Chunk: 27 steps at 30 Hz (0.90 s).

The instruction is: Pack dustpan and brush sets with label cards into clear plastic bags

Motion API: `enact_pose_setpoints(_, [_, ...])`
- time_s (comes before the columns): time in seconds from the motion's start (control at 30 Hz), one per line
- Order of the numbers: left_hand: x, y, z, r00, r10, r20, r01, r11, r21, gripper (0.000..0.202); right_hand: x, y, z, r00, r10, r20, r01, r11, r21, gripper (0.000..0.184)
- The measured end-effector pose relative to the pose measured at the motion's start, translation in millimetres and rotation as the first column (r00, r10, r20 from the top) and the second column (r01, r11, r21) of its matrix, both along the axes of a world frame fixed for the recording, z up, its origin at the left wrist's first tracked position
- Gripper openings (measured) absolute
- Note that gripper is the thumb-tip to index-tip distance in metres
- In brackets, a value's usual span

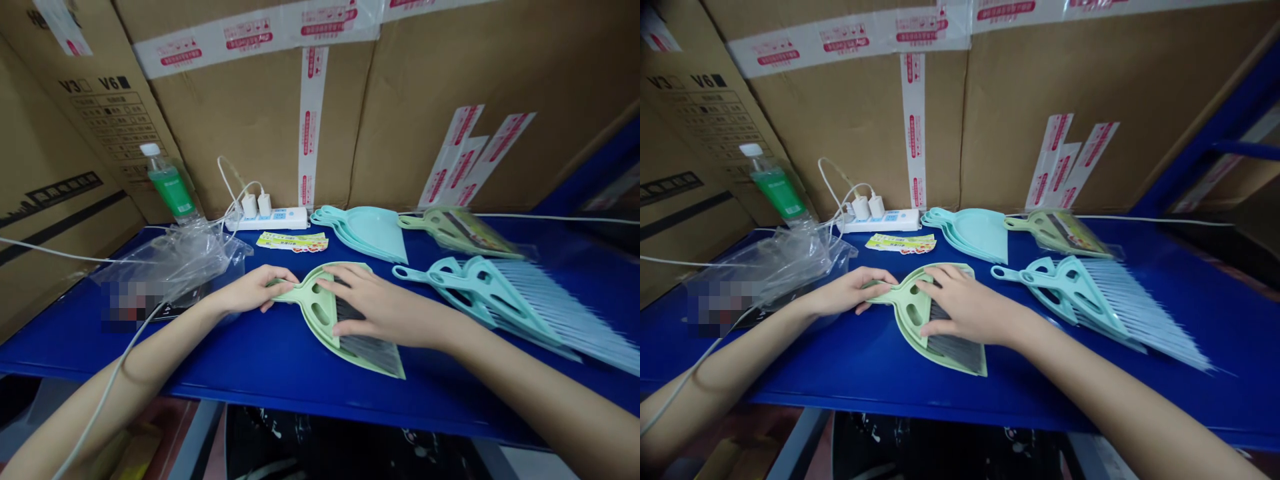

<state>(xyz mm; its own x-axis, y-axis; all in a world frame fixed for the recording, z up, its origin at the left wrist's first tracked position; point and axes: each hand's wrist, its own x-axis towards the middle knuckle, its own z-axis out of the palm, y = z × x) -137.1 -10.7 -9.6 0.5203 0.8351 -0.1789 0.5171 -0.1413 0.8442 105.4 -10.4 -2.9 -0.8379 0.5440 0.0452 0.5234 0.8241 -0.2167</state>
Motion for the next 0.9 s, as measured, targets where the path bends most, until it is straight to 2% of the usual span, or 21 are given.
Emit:
enact_pose_setpoints(0.07, [0,-1,-0.1,0.999,-0.013,-0.038,0.014,0.999,0.033,0.029,3,8,3.0,0.999,-0.006,-0.032,0.008,0.997,0.071,0.050])
enact_pose_setpoints(0.17, [0,-3,0.5,0.994,-0.018,-0.106,0.029,0.995,0.098,0.029,8,18,5.0,0.997,-0.080,0.008,0.078,0.987,0.141,0.035])
enact_pose_setpoints(0.27, [2,-5,3.4,0.984,-0.028,-0.177,0.067,0.974,0.216,0.026,12,23,4.5,0.991,-0.129,0.044,0.118,0.972,0.202,0.029])
enact_pose_setpoints(0.4, [6,-11,9.2,0.951,-0.017,-0.308,0.122,0.938,0.326,0.025,11,24,3.2,0.990,-0.132,0.048,0.121,0.975,0.187,0.029])
enact_pose_setpoints(0.47, [9,-16,12.0,0.885,0.057,-0.462,0.142,0.912,0.385,0.028,11,25,2.2,0.993,-0.116,0.024,0.111,0.978,0.174,0.029])
enact_pose_setpoints(0.57, [13,-25,15.9,0.699,0.190,-0.689,0.210,0.867,0.453,0.031,12,29,-0.1,0.994,-0.108,-0.024,0.111,0.979,0.173,0.027])
enact_pose_setpoints(0.67, [17,-30,19.3,0.570,0.222,-0.791,0.275,0.856,0.438,0.030,13,37,-1.9,0.991,-0.120,-0.051,0.129,0.962,0.241,0.028])
enact_pose_setpoints(0.77, [17,-32,21.6,0.511,0.220,-0.831,0.307,0.856,0.416,0.029,9,47,-1.7,0.990,-0.139,-0.018,0.137,0.924,0.358,0.029])
enact_pose_setpoints(0.9, [13,-32,22.1,0.485,0.217,-0.847,0.317,0.859,0.402,0.036,-4,64,0.6,0.980,-0.181,0.079,0.127,0.882,0.454,0.028])
